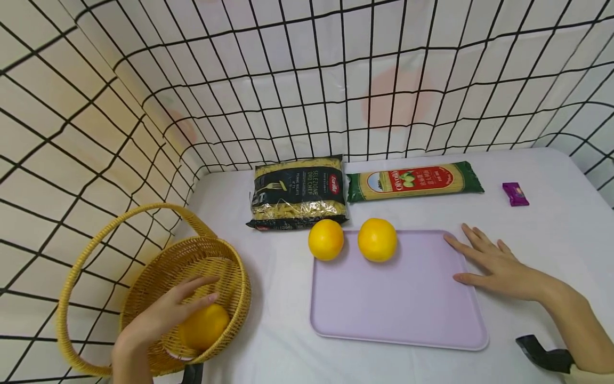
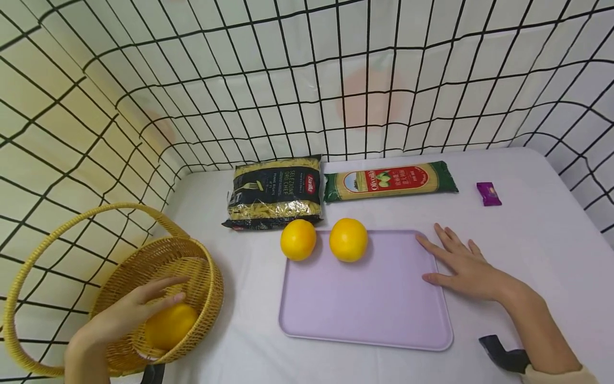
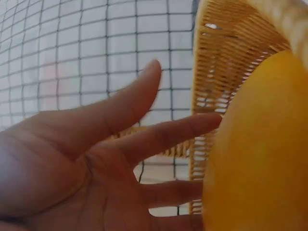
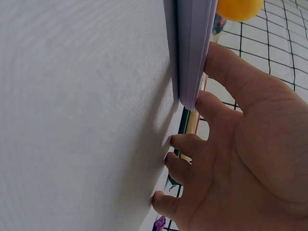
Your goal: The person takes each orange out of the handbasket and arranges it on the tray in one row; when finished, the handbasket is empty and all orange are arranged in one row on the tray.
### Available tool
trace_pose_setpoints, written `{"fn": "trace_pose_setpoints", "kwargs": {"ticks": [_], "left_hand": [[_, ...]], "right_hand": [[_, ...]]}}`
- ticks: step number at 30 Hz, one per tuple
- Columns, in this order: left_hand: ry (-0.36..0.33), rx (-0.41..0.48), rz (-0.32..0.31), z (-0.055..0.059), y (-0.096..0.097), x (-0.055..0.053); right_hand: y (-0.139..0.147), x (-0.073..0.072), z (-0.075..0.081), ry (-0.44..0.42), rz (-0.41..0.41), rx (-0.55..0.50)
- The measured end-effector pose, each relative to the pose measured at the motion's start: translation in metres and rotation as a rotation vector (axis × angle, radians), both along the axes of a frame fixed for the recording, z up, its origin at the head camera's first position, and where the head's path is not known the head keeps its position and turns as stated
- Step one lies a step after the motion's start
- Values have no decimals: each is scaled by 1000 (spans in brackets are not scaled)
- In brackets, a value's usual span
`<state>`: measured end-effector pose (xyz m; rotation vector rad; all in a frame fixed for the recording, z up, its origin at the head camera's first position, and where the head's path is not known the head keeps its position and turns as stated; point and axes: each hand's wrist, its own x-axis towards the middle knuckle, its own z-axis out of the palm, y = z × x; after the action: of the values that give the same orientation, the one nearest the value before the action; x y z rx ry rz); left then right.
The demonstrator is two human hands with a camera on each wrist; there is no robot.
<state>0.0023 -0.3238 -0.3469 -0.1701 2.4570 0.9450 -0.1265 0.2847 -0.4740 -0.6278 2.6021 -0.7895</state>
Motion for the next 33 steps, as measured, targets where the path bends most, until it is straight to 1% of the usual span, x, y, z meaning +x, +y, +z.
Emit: {"fn": "trace_pose_setpoints", "kwargs": {"ticks": [3,6,9,12,14,18,24,26,30,33], "left_hand": [[15,1,21,-2,-2,7],[21,14,34,-6,-4,11],[20,27,31,-12,-5,13],[27,25,11,-17,-6,15],[27,26,14,-20,-5,17],[25,44,16,-21,-4,21],[-9,46,36,-20,-1,19],[3,44,28,-21,-1,19],[71,45,-2,-22,0,18],[104,46,7,-23,1,17]], "right_hand": [[-1,0,0,-3,-3,6],[-1,0,0,-4,-5,8],[-1,0,0,1,-3,9],[-1,0,-1,6,-1,9],[0,0,-1,4,-1,10],[0,-1,-2,4,-1,10],[0,-1,-5,5,0,21],[0,-1,-5,5,0,27],[0,-1,-4,7,-1,22],[0,-1,-3,10,0,16]]}}
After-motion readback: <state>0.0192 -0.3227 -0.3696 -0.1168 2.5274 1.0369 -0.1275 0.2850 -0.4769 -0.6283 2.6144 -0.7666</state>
